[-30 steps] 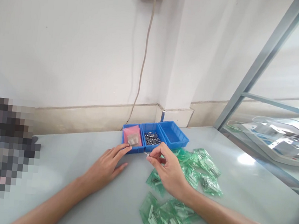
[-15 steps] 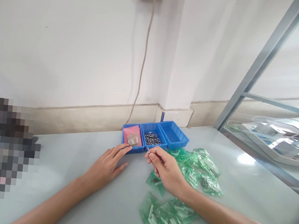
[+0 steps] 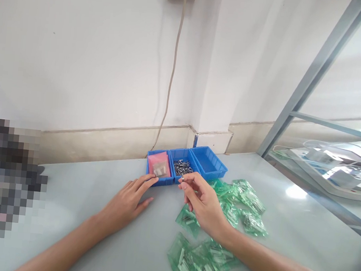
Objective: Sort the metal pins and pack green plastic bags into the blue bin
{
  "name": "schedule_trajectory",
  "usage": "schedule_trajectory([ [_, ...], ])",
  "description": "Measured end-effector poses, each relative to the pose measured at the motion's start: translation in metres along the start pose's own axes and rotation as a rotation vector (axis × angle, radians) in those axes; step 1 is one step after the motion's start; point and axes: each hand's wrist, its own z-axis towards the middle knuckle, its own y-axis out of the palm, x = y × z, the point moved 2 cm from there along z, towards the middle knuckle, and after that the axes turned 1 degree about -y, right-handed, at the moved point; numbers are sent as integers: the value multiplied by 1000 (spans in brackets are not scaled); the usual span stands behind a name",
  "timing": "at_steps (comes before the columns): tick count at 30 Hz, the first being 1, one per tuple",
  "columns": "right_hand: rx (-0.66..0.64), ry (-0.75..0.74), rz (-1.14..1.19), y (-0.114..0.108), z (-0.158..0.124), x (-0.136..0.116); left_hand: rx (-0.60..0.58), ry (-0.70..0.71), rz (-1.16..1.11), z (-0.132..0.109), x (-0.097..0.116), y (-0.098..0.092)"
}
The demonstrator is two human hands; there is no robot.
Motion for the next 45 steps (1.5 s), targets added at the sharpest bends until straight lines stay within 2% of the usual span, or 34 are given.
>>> schedule_trajectory([
  [8,34,-130,-119,-2,2,-5,8,-5,7,-1,0,0],
  [15,30,-119,-124,-2,0,-9,0,-15,8,-1,-2,2],
  [20,-20,-114,-148,-2,-1,-9,10,-11,8,-1,-2,3],
  [27,-65,-13,-47,0,-1,1,7,-6,6,-2,-2,2],
  [39,-234,144,273,4,1,-2,3,-7,-13,0,0,0],
  [45,-239,110,299,3,3,2,3,-9,-13,0,0,0],
])
